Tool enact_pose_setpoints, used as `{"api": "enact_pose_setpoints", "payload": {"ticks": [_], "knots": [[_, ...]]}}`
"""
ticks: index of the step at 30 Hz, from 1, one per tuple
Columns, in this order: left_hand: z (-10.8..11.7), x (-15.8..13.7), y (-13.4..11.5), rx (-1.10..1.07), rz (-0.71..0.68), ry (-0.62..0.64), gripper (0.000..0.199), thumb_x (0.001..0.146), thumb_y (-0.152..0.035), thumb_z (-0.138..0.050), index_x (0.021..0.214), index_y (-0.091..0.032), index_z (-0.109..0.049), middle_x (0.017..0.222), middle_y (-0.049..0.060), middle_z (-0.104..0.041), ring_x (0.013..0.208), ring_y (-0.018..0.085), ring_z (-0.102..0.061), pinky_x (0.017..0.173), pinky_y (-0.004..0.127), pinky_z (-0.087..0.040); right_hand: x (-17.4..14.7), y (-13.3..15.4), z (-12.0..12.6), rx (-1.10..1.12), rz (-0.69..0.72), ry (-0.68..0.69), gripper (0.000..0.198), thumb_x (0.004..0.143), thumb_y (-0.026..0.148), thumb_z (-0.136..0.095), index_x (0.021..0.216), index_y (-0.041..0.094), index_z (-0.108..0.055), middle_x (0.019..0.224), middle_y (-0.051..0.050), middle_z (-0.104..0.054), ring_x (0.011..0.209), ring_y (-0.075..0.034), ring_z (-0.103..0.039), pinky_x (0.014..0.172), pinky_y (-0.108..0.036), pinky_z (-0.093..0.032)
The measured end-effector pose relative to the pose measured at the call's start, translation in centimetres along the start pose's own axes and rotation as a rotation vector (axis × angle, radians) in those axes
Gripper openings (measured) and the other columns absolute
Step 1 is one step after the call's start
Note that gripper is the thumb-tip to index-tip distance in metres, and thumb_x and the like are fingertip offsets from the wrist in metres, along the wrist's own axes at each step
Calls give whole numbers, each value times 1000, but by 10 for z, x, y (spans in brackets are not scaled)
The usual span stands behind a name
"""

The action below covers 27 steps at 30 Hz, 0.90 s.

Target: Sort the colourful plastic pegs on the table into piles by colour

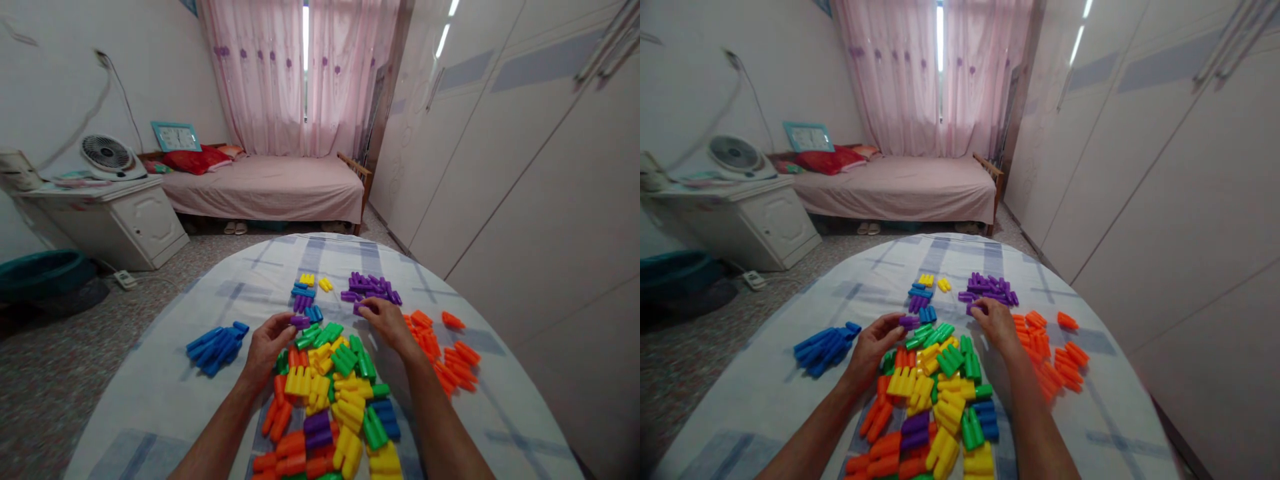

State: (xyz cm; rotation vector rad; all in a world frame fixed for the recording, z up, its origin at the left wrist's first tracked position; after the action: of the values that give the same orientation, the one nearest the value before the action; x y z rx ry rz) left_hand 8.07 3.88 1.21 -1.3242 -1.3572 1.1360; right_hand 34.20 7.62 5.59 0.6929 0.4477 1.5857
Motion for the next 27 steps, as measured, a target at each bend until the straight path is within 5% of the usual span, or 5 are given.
{"api": "enact_pose_setpoints", "payload": {"ticks": [8,18,23,27], "knots": [[-4,1,7,2,7,62,39,67,-29,-71,103,-15,-61,98,7,-69,88,18,-64,81,29,-49,-9,23,-36,149,69,242,25,78,31,-52,90,16,-68,78,-2,-69,69,-16,-59,62,-25,-41],[-5,-1,3,-19,-41,28,34,67,-28,-70,97,-15,-62,89,5,-71,81,17,-65,76,29,-51,-16,69,-39,358,197,218,21,80,28,-53,94,17,-65,83,-2,-67,75,-14,-60,69,-25,-44],[-7,-2,1,30,-83,15,31,67,-29,-70,94,-15,-64,90,5,-71,81,17,-65,78,29,-51,-25,89,-42,406,320,252,18,77,25,-57,92,20,-65,102,-2,-65,96,-17,-58,81,-28,-43],[-12,-4,-1,77,-90,52,33,66,-31,-70,95,-15,-65,91,5,-71,83,17,-65,80,29,-50,-30,96,-53,407,325,315,19,79,26,-54,93,20,-65,90,-1,-68,84,-15,-60,77,-26,-45]]}}
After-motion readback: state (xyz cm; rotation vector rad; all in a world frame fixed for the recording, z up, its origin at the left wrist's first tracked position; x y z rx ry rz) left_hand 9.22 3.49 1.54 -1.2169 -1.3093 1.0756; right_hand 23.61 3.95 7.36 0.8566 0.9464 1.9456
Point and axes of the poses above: each hand's wrist, its own x-axis towards the middle knuckle, its own z-axis out of the back of the hand, y = z × x, the point moved 8 cm from there along x, towards the middle knuckle
